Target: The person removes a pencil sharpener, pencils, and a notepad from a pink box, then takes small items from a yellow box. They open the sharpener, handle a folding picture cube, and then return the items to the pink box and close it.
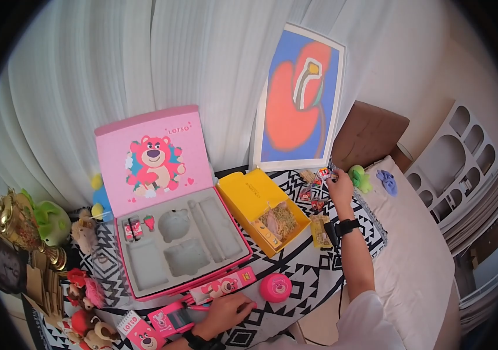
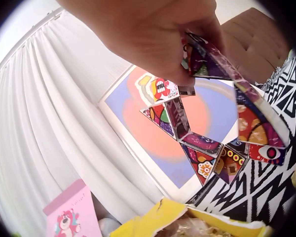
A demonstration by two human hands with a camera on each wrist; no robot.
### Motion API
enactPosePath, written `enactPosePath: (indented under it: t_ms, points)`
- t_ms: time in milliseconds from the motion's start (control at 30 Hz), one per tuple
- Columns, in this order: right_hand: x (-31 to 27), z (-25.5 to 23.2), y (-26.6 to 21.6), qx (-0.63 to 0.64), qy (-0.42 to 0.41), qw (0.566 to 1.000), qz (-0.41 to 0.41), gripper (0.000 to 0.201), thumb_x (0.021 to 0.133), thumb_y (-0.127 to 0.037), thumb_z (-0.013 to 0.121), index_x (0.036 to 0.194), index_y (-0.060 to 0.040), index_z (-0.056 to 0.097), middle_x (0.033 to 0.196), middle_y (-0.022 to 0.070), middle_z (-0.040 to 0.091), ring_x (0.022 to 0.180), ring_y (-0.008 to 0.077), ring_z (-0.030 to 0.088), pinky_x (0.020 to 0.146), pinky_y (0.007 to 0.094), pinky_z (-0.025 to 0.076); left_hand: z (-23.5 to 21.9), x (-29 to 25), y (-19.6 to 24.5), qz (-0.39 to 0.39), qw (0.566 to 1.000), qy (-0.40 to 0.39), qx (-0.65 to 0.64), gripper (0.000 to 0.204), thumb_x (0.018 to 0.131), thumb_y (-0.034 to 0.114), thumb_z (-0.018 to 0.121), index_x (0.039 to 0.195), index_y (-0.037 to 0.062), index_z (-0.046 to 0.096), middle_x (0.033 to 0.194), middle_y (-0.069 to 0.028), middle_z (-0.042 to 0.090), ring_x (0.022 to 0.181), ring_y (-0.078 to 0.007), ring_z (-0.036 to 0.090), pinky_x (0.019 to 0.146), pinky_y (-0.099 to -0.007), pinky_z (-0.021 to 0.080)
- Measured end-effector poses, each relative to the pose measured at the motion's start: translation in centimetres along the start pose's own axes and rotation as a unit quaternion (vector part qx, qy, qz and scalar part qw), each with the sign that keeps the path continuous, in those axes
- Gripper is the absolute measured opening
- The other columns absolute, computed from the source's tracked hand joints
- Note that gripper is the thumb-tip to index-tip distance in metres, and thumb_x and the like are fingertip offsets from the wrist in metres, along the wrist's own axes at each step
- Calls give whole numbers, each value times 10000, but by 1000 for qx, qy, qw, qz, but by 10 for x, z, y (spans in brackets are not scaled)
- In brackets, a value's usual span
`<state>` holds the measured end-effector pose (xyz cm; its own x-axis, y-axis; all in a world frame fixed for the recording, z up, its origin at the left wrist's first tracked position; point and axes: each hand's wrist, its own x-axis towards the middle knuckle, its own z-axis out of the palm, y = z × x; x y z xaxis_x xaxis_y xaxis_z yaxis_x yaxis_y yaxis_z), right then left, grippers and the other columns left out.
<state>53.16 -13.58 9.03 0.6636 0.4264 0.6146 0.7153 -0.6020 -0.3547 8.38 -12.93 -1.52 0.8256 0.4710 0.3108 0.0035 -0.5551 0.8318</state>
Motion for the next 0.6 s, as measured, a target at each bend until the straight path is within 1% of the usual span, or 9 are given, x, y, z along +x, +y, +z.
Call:
enactPosePath:
  t_ms: [100, 167, 200, 333, 433, 467, 500, 567, 600]
  points:
    - [1, 15, 2, -24, 5, 1000, 2, 395, 745, -249, 730, 1049, -11, 648, 1000, 207, 671, 944, 361, 642, 812, 430, 508, -1, 1, 2, 1, 1000, -1, 4, 110, 822, 184, 705, 799, 80, 677, 692, -49, 626, 606, -199, 625, 544, -310, 483]
    - [-4, 25, 6, -59, -117, 991, 22, 432, 731, -251, 741, 1077, -14, 637, 1022, 218, 665, 952, 372, 637, 826, 435, 505, -2, 0, 4, 0, 1000, -1, 5, 107, 821, 181, 705, 798, 81, 676, 692, -50, 625, 607, -199, 625, 545, -310, 482]
    - [-6, 25, 8, -58, -117, 991, 22, 432, 731, -251, 741, 1077, -14, 637, 1022, 218, 665, 952, 372, 637, 826, 435, 505, -3, 1, 4, -2, 1000, -2, 4, 105, 820, 179, 706, 799, 81, 675, 695, -49, 626, 608, -200, 625, 545, -310, 482]
    - [-9, 31, 18, -5, -275, 961, -25, 674, 685, -231, 766, 1244, 51, 516, 1122, 257, 625, 1050, 350, 618, 892, 394, 486, -1, -1, 2, -11, 1000, 0, -13, 104, 820, 178, 706, 803, 82, 670, 698, -46, 624, 606, -201, 622, 543, -312, 478]
    - [-10, 36, 26, 0, -264, 964, -23, 698, 709, -209, 740, 1290, 66, 469, 1178, 270, 590, 1093, 358, 592, 921, 390, 472, 1, -2, -2, 5, 1000, 3, 0, 107, 822, 183, 705, 802, 85, 666, 697, -44, 621, 606, -204, 620, 538, -315, 473]
    - [-13, 33, 26, 23, -211, 977, -30, 678, 747, -202, 714, 1306, 72, 447, 1205, 265, 564, 1103, 362, 575, 935, 394, 463, 2, -1, -3, 5, 1000, 2, 0, 107, 822, 183, 705, 802, 85, 666, 697, -44, 621, 606, -204, 620, 538, -315, 473]
    - [-13, 31, 25, 23, -214, 976, -31, 678, 747, -202, 714, 1306, 72, 447, 1205, 265, 564, 1103, 362, 575, 935, 394, 463, 2, -1, -3, 10, 1000, 4, 5, 108, 823, 186, 705, 800, 88, 666, 697, -44, 621, 608, -205, 620, 537, -316, 471]
    - [-11, 21, 17, 38, -183, 982, 0, 636, 788, -204, 657, 1317, 62, 424, 1252, 314, 501, 1168, 419, 506, 995, 439, 428, 2, -3, -3, 10, 1000, 7, 11, 109, 824, 189, 704, 797, 90, 665, 697, -44, 620, 610, -205, 620, 536, -317, 470]
    - [-18, 15, 5, 8, -127, 991, -43, 519, 816, -191, 640, 1265, 28, 501, 1144, 264, 592, 1067, 374, 587, 915, 413, 480, 2, -3, -3, 0, 1000, 0, 9, 111, 825, 190, 704, 794, 91, 665, 699, -43, 621, 613, -205, 621, 537, -318, 470]
